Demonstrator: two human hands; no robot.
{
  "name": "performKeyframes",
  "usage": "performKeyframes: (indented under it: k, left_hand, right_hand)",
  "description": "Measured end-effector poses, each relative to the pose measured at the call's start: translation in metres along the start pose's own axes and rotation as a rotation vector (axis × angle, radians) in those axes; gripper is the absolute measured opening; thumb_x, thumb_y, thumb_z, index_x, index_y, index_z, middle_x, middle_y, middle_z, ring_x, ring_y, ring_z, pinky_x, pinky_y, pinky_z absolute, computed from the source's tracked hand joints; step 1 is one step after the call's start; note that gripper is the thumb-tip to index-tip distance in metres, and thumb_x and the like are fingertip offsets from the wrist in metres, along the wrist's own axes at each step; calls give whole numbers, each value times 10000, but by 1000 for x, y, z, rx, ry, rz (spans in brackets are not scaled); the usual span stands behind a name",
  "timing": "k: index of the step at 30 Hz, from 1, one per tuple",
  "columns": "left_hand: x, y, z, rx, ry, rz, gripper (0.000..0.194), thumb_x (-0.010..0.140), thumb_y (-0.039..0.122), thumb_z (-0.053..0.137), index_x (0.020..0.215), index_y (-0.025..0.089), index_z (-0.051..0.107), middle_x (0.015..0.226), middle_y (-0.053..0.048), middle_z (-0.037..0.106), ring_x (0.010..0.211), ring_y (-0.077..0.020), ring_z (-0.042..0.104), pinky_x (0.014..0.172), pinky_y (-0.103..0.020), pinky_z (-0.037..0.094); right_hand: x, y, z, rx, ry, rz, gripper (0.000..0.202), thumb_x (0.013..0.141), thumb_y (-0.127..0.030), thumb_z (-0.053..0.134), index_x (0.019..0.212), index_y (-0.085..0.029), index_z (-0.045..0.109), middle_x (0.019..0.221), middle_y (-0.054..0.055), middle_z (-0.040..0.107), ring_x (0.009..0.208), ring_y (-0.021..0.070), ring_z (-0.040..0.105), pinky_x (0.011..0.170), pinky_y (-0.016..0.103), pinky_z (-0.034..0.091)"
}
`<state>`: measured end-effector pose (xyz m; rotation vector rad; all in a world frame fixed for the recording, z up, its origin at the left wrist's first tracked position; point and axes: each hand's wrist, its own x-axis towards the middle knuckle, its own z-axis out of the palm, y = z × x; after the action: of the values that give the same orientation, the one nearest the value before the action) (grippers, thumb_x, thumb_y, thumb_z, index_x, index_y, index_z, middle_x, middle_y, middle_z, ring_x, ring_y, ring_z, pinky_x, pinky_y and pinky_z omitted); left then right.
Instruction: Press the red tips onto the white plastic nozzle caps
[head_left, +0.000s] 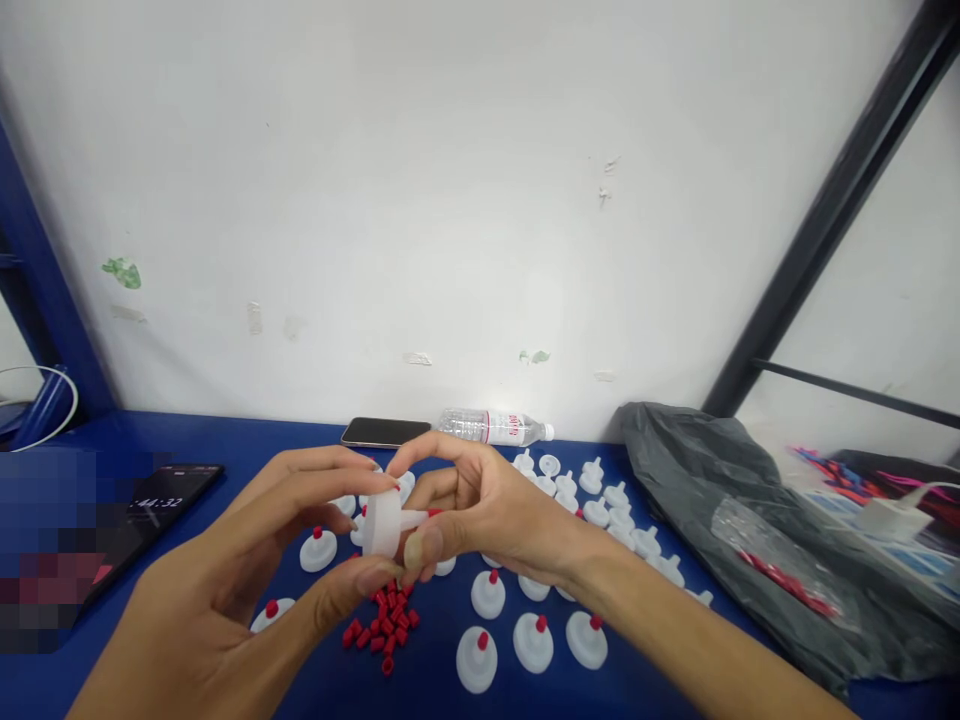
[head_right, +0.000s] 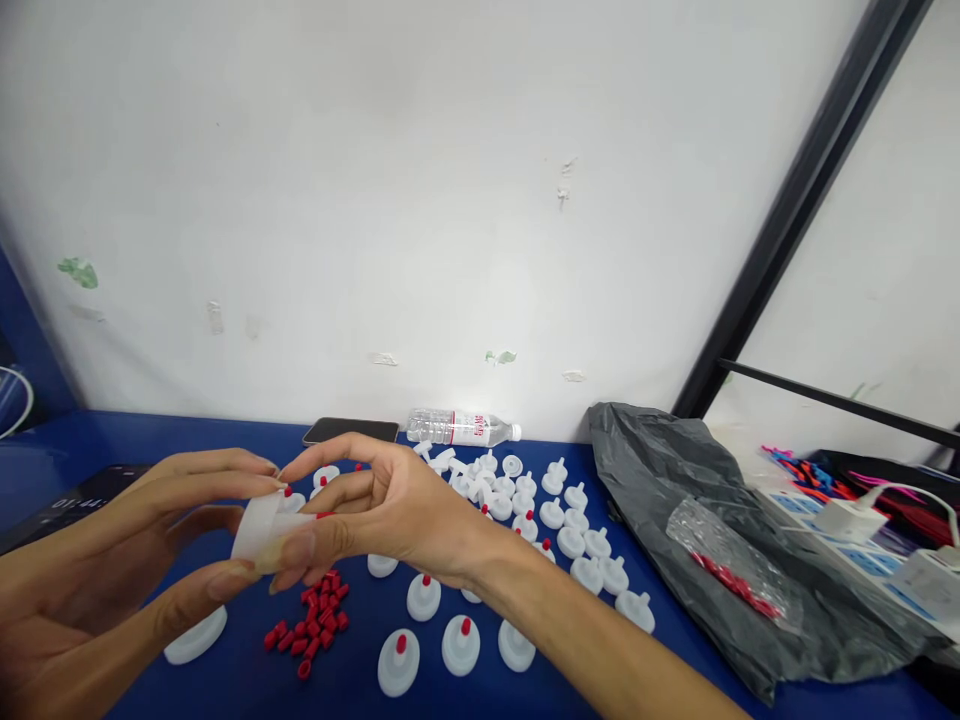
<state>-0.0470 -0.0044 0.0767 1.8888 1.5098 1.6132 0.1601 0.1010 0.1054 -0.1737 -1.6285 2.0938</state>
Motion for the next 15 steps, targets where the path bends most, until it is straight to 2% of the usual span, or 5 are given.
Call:
performKeyframes:
  k: [4,8,11,13,15]
  left_hand:
    - [0,-5,2,-131,-73,-80,285,885,594,783,1132,457,750,1354,73,672,1285,-271,692,995,-304,676]
    - [-2,-4,5,-213,-145,-135,286,875,570,799,1129,444,769,1386,53,662,1345,-278,664,1065,-309,632]
    - [-3,-2,8,-267,-181,-174,310,853,575,816,1132,446,783,1443,53,663,1471,-297,576,1135,-329,574]
    - [-3,-2,10,-261,-184,-175,312,860,586,803,1146,462,792,1477,61,670,1578,-295,449,1191,-356,510]
    - [-2,-3,10,-229,-183,-155,299,892,593,763,1169,484,795,1509,74,669,1626,-286,366,1222,-398,464]
  right_hand:
    - [2,4,-6,72,-77,45,480,753,-163,983,1104,-212,659,834,-30,815,710,118,798,704,209,645]
    - [5,12,-13,171,-250,43,437,727,-175,1002,972,-189,640,818,-12,811,709,112,790,709,211,662]
    - [8,16,-16,252,-345,44,573,690,-70,1002,1115,-207,643,841,-14,819,718,112,787,708,205,653]
    - [10,20,-19,281,-389,58,644,718,-67,988,1233,-209,629,852,-4,823,713,121,791,703,209,647]
    - [12,23,-22,275,-446,93,665,705,-87,1003,1257,-176,643,848,15,821,709,133,791,698,210,643]
